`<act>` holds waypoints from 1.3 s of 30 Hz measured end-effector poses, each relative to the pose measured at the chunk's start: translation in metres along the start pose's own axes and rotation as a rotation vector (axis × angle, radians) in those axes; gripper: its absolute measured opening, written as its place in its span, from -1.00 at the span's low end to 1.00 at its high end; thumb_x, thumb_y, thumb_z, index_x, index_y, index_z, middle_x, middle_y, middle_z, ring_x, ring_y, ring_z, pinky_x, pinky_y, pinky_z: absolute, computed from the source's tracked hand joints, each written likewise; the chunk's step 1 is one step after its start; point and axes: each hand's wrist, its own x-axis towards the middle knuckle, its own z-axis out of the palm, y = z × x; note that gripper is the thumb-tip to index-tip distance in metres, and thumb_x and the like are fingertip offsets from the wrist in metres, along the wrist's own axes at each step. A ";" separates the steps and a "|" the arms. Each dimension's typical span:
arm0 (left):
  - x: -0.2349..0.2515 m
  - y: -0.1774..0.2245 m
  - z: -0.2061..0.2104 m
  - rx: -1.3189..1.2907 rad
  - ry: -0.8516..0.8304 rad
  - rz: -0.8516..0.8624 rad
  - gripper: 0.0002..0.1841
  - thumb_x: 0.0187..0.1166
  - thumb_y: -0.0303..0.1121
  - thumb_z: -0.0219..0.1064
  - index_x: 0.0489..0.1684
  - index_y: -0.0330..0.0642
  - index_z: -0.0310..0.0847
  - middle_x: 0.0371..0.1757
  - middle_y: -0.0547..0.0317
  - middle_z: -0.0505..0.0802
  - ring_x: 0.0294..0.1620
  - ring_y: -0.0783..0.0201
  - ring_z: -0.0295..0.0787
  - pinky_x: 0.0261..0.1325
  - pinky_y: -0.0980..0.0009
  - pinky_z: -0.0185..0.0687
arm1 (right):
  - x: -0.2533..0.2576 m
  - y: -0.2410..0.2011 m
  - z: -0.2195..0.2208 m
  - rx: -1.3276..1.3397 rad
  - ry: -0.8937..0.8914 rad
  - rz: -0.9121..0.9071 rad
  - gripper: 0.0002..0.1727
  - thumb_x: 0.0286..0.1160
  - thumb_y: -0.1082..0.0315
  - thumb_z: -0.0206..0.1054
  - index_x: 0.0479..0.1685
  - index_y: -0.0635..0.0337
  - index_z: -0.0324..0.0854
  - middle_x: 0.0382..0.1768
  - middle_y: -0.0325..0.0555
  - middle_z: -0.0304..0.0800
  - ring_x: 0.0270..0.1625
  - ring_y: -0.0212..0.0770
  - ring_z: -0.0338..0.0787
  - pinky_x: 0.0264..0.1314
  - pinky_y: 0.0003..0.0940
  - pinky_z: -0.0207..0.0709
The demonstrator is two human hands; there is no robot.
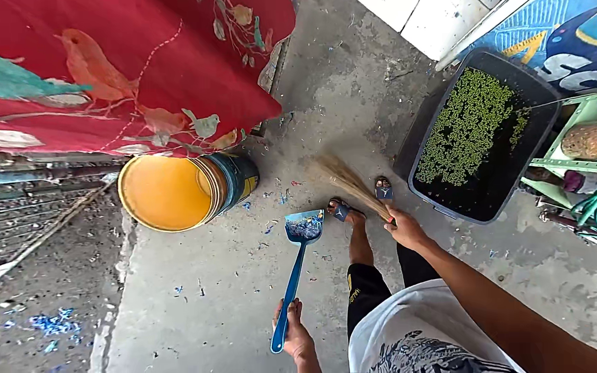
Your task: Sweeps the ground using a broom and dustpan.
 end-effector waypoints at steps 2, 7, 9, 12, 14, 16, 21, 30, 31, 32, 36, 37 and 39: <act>0.001 0.001 0.002 -0.018 0.017 -0.011 -0.46 0.58 -0.38 0.41 0.53 -0.37 0.44 0.17 -0.18 0.85 0.00 0.00 0.91 0.10 0.06 0.88 | 0.014 -0.009 -0.011 0.066 0.120 0.145 -0.22 0.61 0.16 0.29 0.86 0.08 0.18 0.49 0.17 0.61 0.50 0.13 0.65 0.57 0.12 0.51; -0.003 -0.008 0.003 -0.014 0.023 -0.008 -0.48 0.58 -0.41 0.40 0.51 -0.38 0.47 0.15 -0.15 0.85 -0.04 0.03 0.92 0.07 0.09 0.89 | 0.101 -0.010 -0.014 0.012 0.071 0.268 -0.34 0.51 0.17 0.36 0.61 0.25 0.42 0.36 0.31 0.69 0.43 0.27 0.69 0.44 0.31 0.53; -0.003 -0.013 -0.001 -0.008 0.015 -0.015 -0.47 0.57 -0.40 0.41 0.51 -0.38 0.47 0.14 -0.16 0.86 -0.03 0.02 0.92 0.07 0.08 0.89 | 0.099 0.002 -0.006 -0.083 -0.050 0.049 -0.28 0.49 0.16 0.42 0.70 0.13 0.41 0.40 0.22 0.69 0.48 0.22 0.66 0.52 0.30 0.49; -0.008 -0.016 -0.008 -0.005 0.006 -0.035 -0.46 0.59 -0.39 0.39 0.54 -0.39 0.42 0.16 -0.18 0.84 -0.01 0.03 0.90 0.09 0.07 0.87 | 0.050 0.011 -0.004 -0.070 -0.042 -0.103 -0.19 0.52 0.13 0.41 0.84 -0.09 0.26 0.53 0.07 0.62 0.58 0.05 0.60 0.66 0.13 0.43; -0.006 -0.013 -0.012 -0.013 0.038 -0.045 -0.48 0.59 -0.42 0.39 0.52 -0.40 0.44 0.13 -0.18 0.85 -0.05 0.02 0.91 0.06 0.06 0.89 | 0.018 0.007 0.009 0.024 0.022 -0.024 -0.19 0.56 0.14 0.36 0.86 0.01 0.19 0.58 0.11 0.56 0.61 0.04 0.57 0.69 0.07 0.41; -0.003 -0.012 -0.010 -0.024 0.059 -0.053 -0.49 0.58 -0.44 0.39 0.51 -0.40 0.45 0.12 -0.17 0.85 -0.07 0.03 0.91 0.03 0.08 0.89 | 0.008 0.001 0.030 0.110 0.131 0.183 -0.17 0.60 0.12 0.32 0.88 0.09 0.12 0.55 0.13 0.59 0.56 0.08 0.62 0.64 0.08 0.46; 0.001 -0.017 -0.010 -0.002 0.040 -0.054 -0.48 0.58 -0.44 0.39 0.52 -0.40 0.44 0.14 -0.16 0.84 -0.05 0.05 0.91 0.06 0.10 0.89 | 0.049 -0.004 0.053 0.012 -0.022 0.350 -0.32 0.44 0.16 0.36 0.59 0.22 0.44 0.30 0.22 0.75 0.36 0.20 0.76 0.38 0.25 0.60; 0.020 -0.006 -0.014 0.014 0.041 -0.091 -0.48 0.64 -0.39 0.35 0.56 -0.37 0.40 0.14 -0.13 0.83 -0.02 0.11 0.90 0.10 0.13 0.87 | 0.034 -0.010 -0.027 -0.027 0.212 0.180 -0.18 0.68 0.11 0.24 0.90 0.14 0.04 0.49 0.25 0.60 0.47 0.19 0.67 0.55 0.14 0.52; 0.022 -0.006 -0.014 0.022 0.041 -0.091 -0.48 0.64 -0.40 0.36 0.56 -0.37 0.40 0.14 -0.12 0.84 -0.02 0.11 0.90 0.10 0.13 0.87 | 0.051 -0.015 -0.039 0.023 0.245 0.213 -0.21 0.68 0.12 0.25 0.87 0.17 0.10 0.43 0.28 0.64 0.44 0.23 0.69 0.52 0.19 0.52; 0.025 -0.005 -0.012 0.030 0.039 -0.089 -0.48 0.64 -0.40 0.36 0.56 -0.36 0.40 0.15 -0.11 0.84 -0.02 0.11 0.91 0.10 0.13 0.87 | 0.074 -0.019 -0.048 0.098 0.284 0.256 -0.26 0.68 0.14 0.26 0.82 0.21 0.18 0.34 0.32 0.69 0.39 0.27 0.71 0.46 0.26 0.54; 0.036 -0.006 -0.010 0.048 0.010 -0.063 -0.47 0.62 -0.40 0.38 0.56 -0.36 0.42 0.18 -0.15 0.84 0.01 0.03 0.91 0.12 0.08 0.88 | 0.194 -0.028 -0.072 0.341 0.397 0.446 -0.38 0.56 0.09 0.36 0.48 0.32 0.46 0.18 0.39 0.74 0.24 0.36 0.77 0.23 0.40 0.61; 0.037 -0.006 -0.013 0.055 0.004 -0.053 -0.47 0.61 -0.40 0.40 0.55 -0.36 0.43 0.20 -0.17 0.83 0.02 0.01 0.91 0.13 0.05 0.88 | 0.218 -0.030 -0.074 0.293 0.355 0.440 -0.41 0.50 0.13 0.38 0.43 0.33 0.51 0.21 0.39 0.73 0.28 0.35 0.75 0.27 0.40 0.59; 0.039 -0.001 -0.018 0.064 0.015 -0.042 -0.47 0.59 -0.39 0.41 0.53 -0.36 0.46 0.21 -0.19 0.83 0.02 -0.04 0.91 0.12 0.02 0.88 | 0.246 -0.033 -0.069 0.048 0.221 0.275 -0.40 0.45 0.19 0.42 0.50 0.21 0.55 0.31 0.35 0.72 0.39 0.34 0.69 0.38 0.41 0.53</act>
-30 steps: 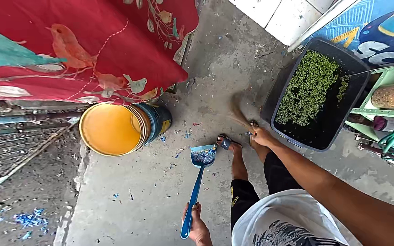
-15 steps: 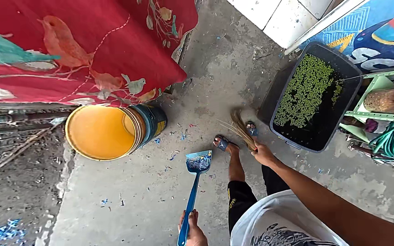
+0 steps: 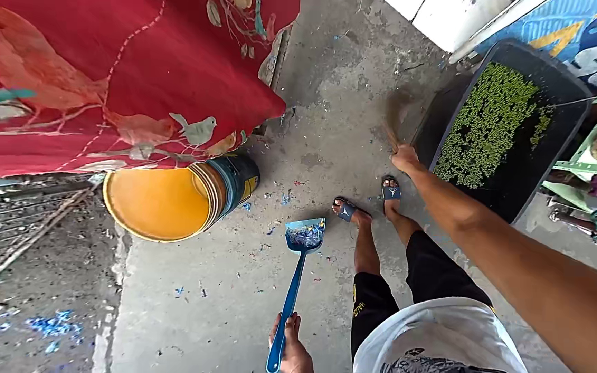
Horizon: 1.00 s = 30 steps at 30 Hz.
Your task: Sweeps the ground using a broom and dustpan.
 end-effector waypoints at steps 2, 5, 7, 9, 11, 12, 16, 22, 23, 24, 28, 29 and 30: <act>0.001 0.007 0.001 0.010 0.011 -0.012 -0.47 0.59 -0.37 0.40 0.54 -0.36 0.45 0.21 -0.18 0.83 0.02 -0.02 0.91 0.12 0.03 0.88 | -0.004 -0.005 -0.001 -0.195 -0.064 -0.249 -0.22 0.48 0.18 0.43 0.77 0.09 0.32 0.39 0.29 0.68 0.45 0.34 0.66 0.41 0.41 0.52; 0.003 0.015 0.001 0.006 0.020 -0.039 -0.48 0.61 -0.40 0.38 0.54 -0.38 0.43 0.17 -0.18 0.84 -0.01 0.01 0.91 0.09 0.07 0.88 | -0.056 0.002 -0.026 -0.210 -0.063 -0.395 -0.18 0.56 0.15 0.40 0.86 -0.07 0.20 0.46 0.17 0.65 0.43 0.23 0.69 0.41 0.33 0.57; 0.003 0.017 0.002 -0.005 0.037 -0.040 -0.47 0.60 -0.39 0.39 0.54 -0.35 0.44 0.17 -0.14 0.83 -0.01 0.05 0.90 0.09 0.09 0.88 | -0.079 0.008 -0.050 -0.105 -0.030 -0.367 -0.22 0.58 0.17 0.40 0.85 -0.09 0.24 0.43 0.18 0.69 0.43 0.25 0.70 0.45 0.38 0.53; 0.003 0.017 0.004 -0.012 0.049 -0.030 -0.48 0.59 -0.40 0.40 0.53 -0.35 0.45 0.18 -0.13 0.83 -0.01 0.05 0.91 0.09 0.09 0.89 | -0.070 0.013 -0.070 0.011 0.067 -0.253 -0.24 0.57 0.15 0.41 0.80 -0.01 0.29 0.34 0.27 0.73 0.37 0.33 0.72 0.42 0.45 0.52; 0.003 0.017 0.006 -0.014 0.059 -0.025 -0.49 0.60 -0.41 0.39 0.53 -0.35 0.45 0.17 -0.12 0.84 -0.01 0.06 0.91 0.08 0.09 0.89 | -0.028 0.006 -0.084 0.141 0.177 -0.079 -0.29 0.54 0.15 0.42 0.69 0.16 0.37 0.24 0.39 0.73 0.29 0.39 0.73 0.32 0.46 0.55; 0.002 0.013 0.007 -0.012 0.062 -0.027 -0.48 0.60 -0.41 0.39 0.53 -0.34 0.44 0.16 -0.11 0.84 -0.01 0.06 0.91 0.09 0.10 0.89 | 0.003 0.002 -0.086 0.206 0.221 0.013 -0.34 0.49 0.15 0.44 0.57 0.24 0.44 0.21 0.41 0.72 0.24 0.38 0.75 0.25 0.43 0.59; -0.002 -0.003 0.010 -0.002 0.072 -0.039 -0.46 0.60 -0.37 0.40 0.55 -0.34 0.43 0.16 -0.13 0.85 0.02 0.02 0.91 0.11 0.08 0.88 | 0.088 -0.021 -0.082 0.037 0.115 0.021 -0.40 0.39 0.24 0.50 0.44 0.30 0.57 0.29 0.42 0.68 0.32 0.34 0.72 0.32 0.39 0.56; -0.009 0.005 0.012 -0.018 0.112 -0.060 -0.48 0.59 -0.39 0.39 0.53 -0.35 0.44 0.11 -0.15 0.87 -0.05 0.01 0.93 0.05 0.07 0.90 | 0.009 -0.004 -0.062 -0.365 -0.019 -0.540 -0.18 0.55 0.20 0.40 0.87 -0.15 0.20 0.43 0.21 0.66 0.35 0.31 0.73 0.32 0.42 0.59; -0.009 0.006 0.012 -0.023 0.112 -0.059 -0.48 0.59 -0.39 0.39 0.53 -0.36 0.44 0.10 -0.15 0.87 -0.06 0.01 0.93 0.05 0.06 0.90 | -0.015 0.004 -0.065 -0.342 -0.007 -0.537 -0.20 0.57 0.20 0.40 0.86 -0.20 0.21 0.41 0.19 0.67 0.30 0.29 0.77 0.27 0.41 0.63; -0.010 0.007 0.011 -0.021 0.114 -0.059 -0.48 0.59 -0.38 0.39 0.52 -0.36 0.45 0.10 -0.15 0.87 -0.07 0.01 0.93 0.04 0.06 0.91 | -0.034 0.016 -0.066 -0.286 0.011 -0.504 -0.23 0.59 0.20 0.40 0.84 -0.19 0.25 0.41 0.19 0.68 0.29 0.29 0.77 0.27 0.42 0.62; -0.019 0.006 0.013 -0.050 0.160 -0.066 -0.49 0.57 -0.39 0.41 0.48 -0.38 0.50 0.10 -0.16 0.88 -0.07 0.01 0.93 0.03 0.05 0.91 | -0.053 0.038 -0.045 0.001 0.058 -0.194 -0.18 0.55 0.21 0.46 0.85 -0.03 0.23 0.50 0.27 0.62 0.51 0.32 0.62 0.55 0.39 0.41; -0.021 0.003 0.017 -0.062 0.167 -0.070 -0.50 0.58 -0.40 0.41 0.49 -0.39 0.49 0.11 -0.16 0.87 -0.06 0.01 0.93 0.05 0.05 0.91 | -0.052 0.035 -0.032 -0.044 0.006 -0.164 -0.17 0.53 0.21 0.46 0.85 0.05 0.21 0.45 0.31 0.64 0.48 0.31 0.64 0.55 0.35 0.43; -0.024 0.001 0.022 -0.075 0.175 -0.076 -0.49 0.59 -0.40 0.41 0.49 -0.39 0.48 0.11 -0.16 0.87 -0.04 0.01 0.92 0.06 0.05 0.90 | -0.054 0.031 -0.016 -0.144 -0.099 -0.184 -0.19 0.53 0.20 0.43 0.82 0.12 0.24 0.40 0.33 0.67 0.44 0.31 0.67 0.53 0.33 0.46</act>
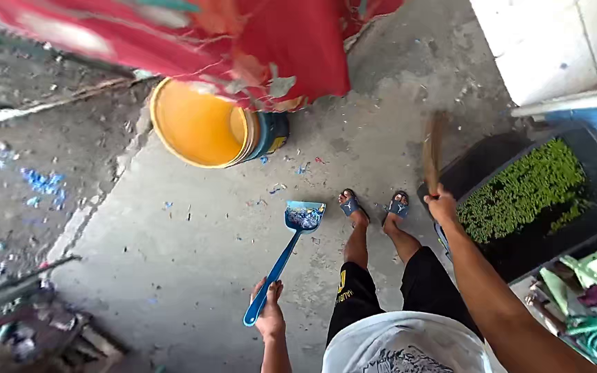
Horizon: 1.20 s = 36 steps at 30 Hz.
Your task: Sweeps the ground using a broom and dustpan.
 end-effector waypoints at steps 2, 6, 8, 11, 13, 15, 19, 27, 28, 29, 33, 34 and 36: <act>-0.004 -0.006 0.007 -0.018 0.023 -0.005 -0.49 0.58 -0.42 0.41 0.50 -0.40 0.48 0.11 -0.18 0.87 -0.04 0.00 0.92 0.07 0.05 0.91 | -0.015 -0.016 0.035 -0.211 -0.233 -0.160 -0.22 0.53 0.21 0.38 0.81 0.09 0.26 0.39 0.28 0.69 0.44 0.25 0.70 0.51 0.29 0.51; -0.021 -0.016 0.009 -0.037 0.069 -0.027 -0.48 0.56 -0.40 0.42 0.49 -0.41 0.49 0.11 -0.18 0.87 -0.03 0.04 0.92 0.06 0.10 0.90 | -0.074 -0.048 0.050 -0.318 -0.260 -0.314 -0.18 0.54 0.20 0.35 0.88 -0.10 0.18 0.50 0.10 0.65 0.52 0.09 0.65 0.59 0.13 0.49; -0.027 -0.019 -0.001 -0.070 0.090 -0.039 -0.48 0.55 -0.39 0.44 0.48 -0.41 0.51 0.11 -0.19 0.87 -0.03 0.01 0.93 0.07 0.08 0.90 | -0.091 -0.064 0.032 -0.223 -0.186 -0.313 -0.21 0.54 0.20 0.37 0.85 -0.05 0.24 0.50 0.11 0.65 0.51 0.09 0.66 0.60 0.16 0.49; -0.035 -0.029 -0.015 -0.112 0.109 -0.062 -0.49 0.54 -0.36 0.43 0.45 -0.40 0.53 0.09 -0.20 0.88 -0.04 -0.02 0.94 0.07 0.06 0.91 | -0.075 -0.097 0.003 -0.158 -0.020 -0.307 -0.23 0.57 0.18 0.39 0.82 0.05 0.27 0.37 0.26 0.71 0.40 0.24 0.72 0.49 0.30 0.53; -0.039 -0.041 -0.021 -0.144 0.129 -0.084 -0.49 0.56 -0.36 0.43 0.46 -0.41 0.53 0.09 -0.21 0.88 -0.04 -0.04 0.94 0.08 0.05 0.91 | -0.036 -0.130 0.001 -0.160 0.067 -0.291 -0.21 0.60 0.17 0.39 0.84 0.10 0.21 0.34 0.34 0.71 0.38 0.32 0.71 0.45 0.36 0.51; -0.046 -0.055 -0.026 -0.172 0.152 -0.102 -0.50 0.57 -0.37 0.41 0.46 -0.41 0.52 0.08 -0.22 0.88 -0.04 -0.05 0.94 0.07 0.05 0.91 | 0.014 -0.162 0.019 -0.166 0.102 -0.286 -0.16 0.59 0.17 0.42 0.85 0.13 0.15 0.34 0.42 0.68 0.39 0.41 0.68 0.42 0.45 0.48; -0.059 -0.084 -0.038 -0.209 0.186 -0.142 -0.49 0.58 -0.37 0.41 0.49 -0.39 0.51 0.13 -0.25 0.87 0.00 -0.09 0.93 0.09 0.01 0.90 | 0.049 -0.200 0.084 -0.337 -0.106 -0.440 -0.24 0.50 0.25 0.48 0.74 0.11 0.32 0.26 0.44 0.71 0.27 0.48 0.73 0.25 0.56 0.54; -0.082 -0.111 -0.085 -0.203 0.263 -0.212 -0.50 0.59 -0.34 0.39 0.48 -0.39 0.51 0.07 -0.20 0.88 -0.07 0.00 0.93 0.05 0.09 0.90 | -0.083 -0.192 0.127 -0.414 -0.184 -0.514 -0.22 0.57 0.13 0.39 0.84 -0.13 0.26 0.38 0.11 0.73 0.36 0.09 0.75 0.49 0.13 0.58; -0.084 -0.114 -0.090 -0.202 0.272 -0.219 -0.51 0.60 -0.35 0.38 0.47 -0.39 0.52 0.08 -0.20 0.88 -0.07 0.00 0.93 0.06 0.09 0.90 | -0.079 -0.205 0.129 -0.406 -0.144 -0.505 -0.21 0.56 0.16 0.41 0.84 -0.09 0.26 0.37 0.16 0.73 0.37 0.15 0.74 0.49 0.19 0.55; -0.084 -0.117 -0.094 -0.200 0.278 -0.224 -0.51 0.60 -0.35 0.38 0.47 -0.39 0.52 0.09 -0.20 0.88 -0.06 -0.01 0.93 0.06 0.09 0.90 | -0.067 -0.221 0.133 -0.398 -0.115 -0.495 -0.19 0.55 0.18 0.43 0.85 -0.04 0.24 0.37 0.23 0.71 0.38 0.22 0.72 0.48 0.27 0.53; -0.083 -0.133 -0.094 -0.182 0.292 -0.225 -0.48 0.56 -0.32 0.42 0.46 -0.38 0.53 0.10 -0.16 0.88 -0.04 0.02 0.92 0.06 0.08 0.91 | -0.008 -0.280 0.162 -0.536 -0.192 -0.530 -0.14 0.48 0.26 0.48 0.84 0.07 0.22 0.38 0.36 0.67 0.37 0.42 0.69 0.34 0.49 0.53; -0.081 -0.135 -0.095 -0.178 0.292 -0.219 -0.48 0.55 -0.32 0.42 0.46 -0.38 0.53 0.11 -0.15 0.87 -0.04 0.02 0.92 0.06 0.07 0.91 | -0.005 -0.284 0.167 -0.610 -0.261 -0.552 -0.15 0.45 0.28 0.51 0.82 0.06 0.26 0.38 0.35 0.68 0.37 0.42 0.69 0.33 0.50 0.53; -0.078 -0.138 -0.093 -0.176 0.297 -0.210 -0.48 0.54 -0.31 0.43 0.47 -0.36 0.55 0.13 -0.13 0.87 -0.04 0.02 0.92 0.05 0.07 0.91 | -0.016 -0.274 0.163 -0.715 -0.329 -0.603 -0.15 0.41 0.28 0.55 0.80 -0.04 0.32 0.34 0.30 0.73 0.34 0.39 0.72 0.32 0.50 0.55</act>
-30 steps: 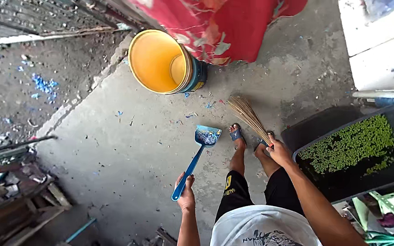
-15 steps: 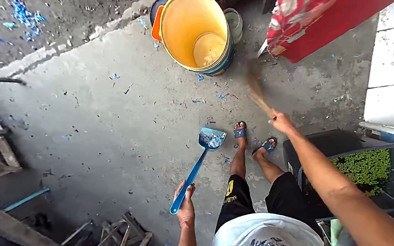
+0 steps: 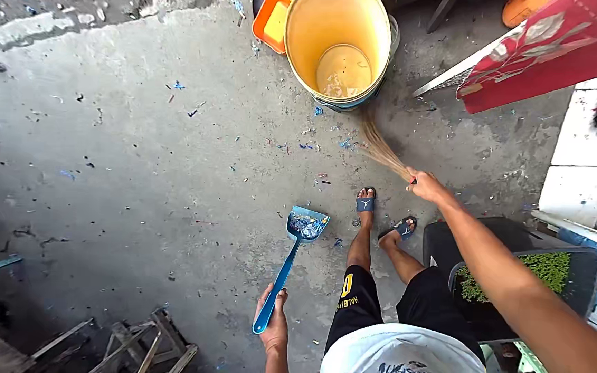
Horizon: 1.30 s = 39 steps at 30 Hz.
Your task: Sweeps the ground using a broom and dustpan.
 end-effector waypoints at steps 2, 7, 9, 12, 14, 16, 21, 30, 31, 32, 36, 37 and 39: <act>-0.002 -0.002 0.004 -0.006 0.002 -0.003 -0.48 0.54 -0.33 0.43 0.47 -0.35 0.55 0.14 -0.11 0.87 -0.04 0.04 0.92 0.05 0.09 0.91 | -0.043 0.009 -0.002 -0.003 0.027 -0.011 -0.16 0.48 0.23 0.49 0.84 -0.14 0.25 0.39 0.19 0.71 0.41 0.26 0.70 0.47 0.36 0.53; 0.000 0.003 0.012 -0.050 0.030 -0.009 -0.49 0.52 -0.33 0.44 0.44 -0.36 0.57 0.09 -0.11 0.89 -0.06 0.04 0.93 0.04 0.10 0.91 | -0.114 0.021 0.025 0.292 0.173 0.124 -0.16 0.44 0.23 0.48 0.82 0.04 0.29 0.38 0.15 0.72 0.21 0.01 0.82 0.29 0.06 0.70; -0.001 0.004 0.018 -0.074 0.039 -0.018 -0.49 0.52 -0.34 0.45 0.43 -0.36 0.57 0.07 -0.13 0.90 -0.06 0.02 0.93 0.04 0.08 0.91 | -0.099 0.004 0.057 0.388 0.132 0.178 -0.15 0.44 0.26 0.49 0.81 0.13 0.26 0.38 0.22 0.69 0.10 0.06 0.85 0.15 0.09 0.77; -0.006 0.005 0.025 -0.106 0.040 -0.027 -0.49 0.51 -0.36 0.44 0.43 -0.41 0.56 0.06 -0.15 0.89 -0.07 0.01 0.93 0.06 0.08 0.91 | -0.072 -0.048 0.102 0.276 -0.105 0.105 -0.15 0.44 0.27 0.45 0.83 0.11 0.24 0.46 0.19 0.66 0.45 0.10 0.70 0.54 0.13 0.54; -0.009 0.007 0.021 -0.133 0.025 -0.029 -0.49 0.53 -0.35 0.43 0.45 -0.40 0.55 0.10 -0.19 0.88 -0.04 -0.04 0.93 0.08 0.05 0.91 | -0.074 -0.075 0.117 0.239 -0.157 0.044 -0.13 0.46 0.20 0.42 0.86 0.05 0.20 0.51 0.11 0.64 0.56 0.05 0.63 0.66 0.08 0.44; -0.012 0.008 0.018 -0.154 0.019 -0.035 -0.48 0.53 -0.35 0.42 0.46 -0.40 0.55 0.12 -0.21 0.88 -0.03 -0.05 0.93 0.08 0.04 0.90 | -0.096 -0.083 0.113 0.261 -0.127 0.030 -0.14 0.50 0.16 0.41 0.87 -0.01 0.19 0.53 0.05 0.64 0.56 -0.01 0.63 0.66 0.03 0.45; -0.023 0.003 0.013 -0.183 0.058 -0.069 -0.48 0.53 -0.35 0.42 0.47 -0.40 0.54 0.10 -0.20 0.88 -0.04 -0.03 0.93 0.07 0.07 0.91 | -0.166 -0.038 0.077 0.298 0.086 0.099 -0.19 0.50 0.15 0.44 0.82 0.00 0.29 0.41 0.10 0.73 0.42 0.01 0.74 0.54 0.10 0.56; -0.029 -0.019 0.013 -0.141 0.056 -0.028 -0.48 0.53 -0.33 0.43 0.45 -0.39 0.56 0.09 -0.16 0.88 -0.05 0.01 0.92 0.07 0.07 0.90 | -0.023 -0.045 0.044 0.003 -0.034 0.062 -0.17 0.52 0.21 0.44 0.84 0.04 0.22 0.36 0.28 0.70 0.41 0.30 0.69 0.48 0.33 0.50; -0.031 -0.022 0.011 -0.143 0.056 -0.032 -0.48 0.53 -0.32 0.42 0.45 -0.39 0.55 0.07 -0.16 0.89 -0.06 0.00 0.93 0.07 0.07 0.90 | -0.031 -0.050 0.050 -0.005 -0.063 0.014 -0.17 0.52 0.19 0.44 0.85 -0.04 0.22 0.38 0.23 0.71 0.41 0.27 0.70 0.49 0.31 0.51; -0.033 -0.024 0.011 -0.154 0.062 -0.039 -0.48 0.53 -0.33 0.43 0.44 -0.40 0.56 0.06 -0.16 0.89 -0.07 0.00 0.93 0.06 0.08 0.90 | -0.047 -0.052 0.054 0.009 -0.059 -0.019 -0.17 0.53 0.18 0.43 0.86 -0.13 0.21 0.42 0.16 0.70 0.42 0.20 0.70 0.51 0.27 0.52; -0.035 -0.024 0.002 -0.166 0.093 -0.054 -0.50 0.50 -0.35 0.43 0.40 -0.40 0.58 0.02 -0.13 0.90 -0.12 0.05 0.93 0.02 0.11 0.91 | -0.137 -0.058 0.077 0.127 0.053 0.024 -0.20 0.57 0.15 0.37 0.86 -0.07 0.21 0.45 0.09 0.69 0.38 0.04 0.76 0.49 0.10 0.60; -0.036 -0.024 0.000 -0.168 0.100 -0.059 -0.50 0.49 -0.36 0.43 0.40 -0.40 0.58 0.02 -0.12 0.90 -0.12 0.05 0.94 0.02 0.12 0.91 | -0.152 -0.060 0.086 0.188 0.098 0.077 -0.20 0.56 0.16 0.38 0.86 0.00 0.22 0.47 0.13 0.67 0.44 0.06 0.72 0.56 0.10 0.53; -0.038 -0.026 0.000 -0.171 0.109 -0.068 -0.49 0.48 -0.35 0.44 0.41 -0.39 0.59 0.03 -0.12 0.90 -0.10 0.06 0.93 0.04 0.12 0.91 | -0.159 -0.077 0.110 0.305 0.156 0.196 -0.20 0.54 0.20 0.42 0.82 0.13 0.25 0.46 0.20 0.67 0.47 0.11 0.69 0.57 0.14 0.50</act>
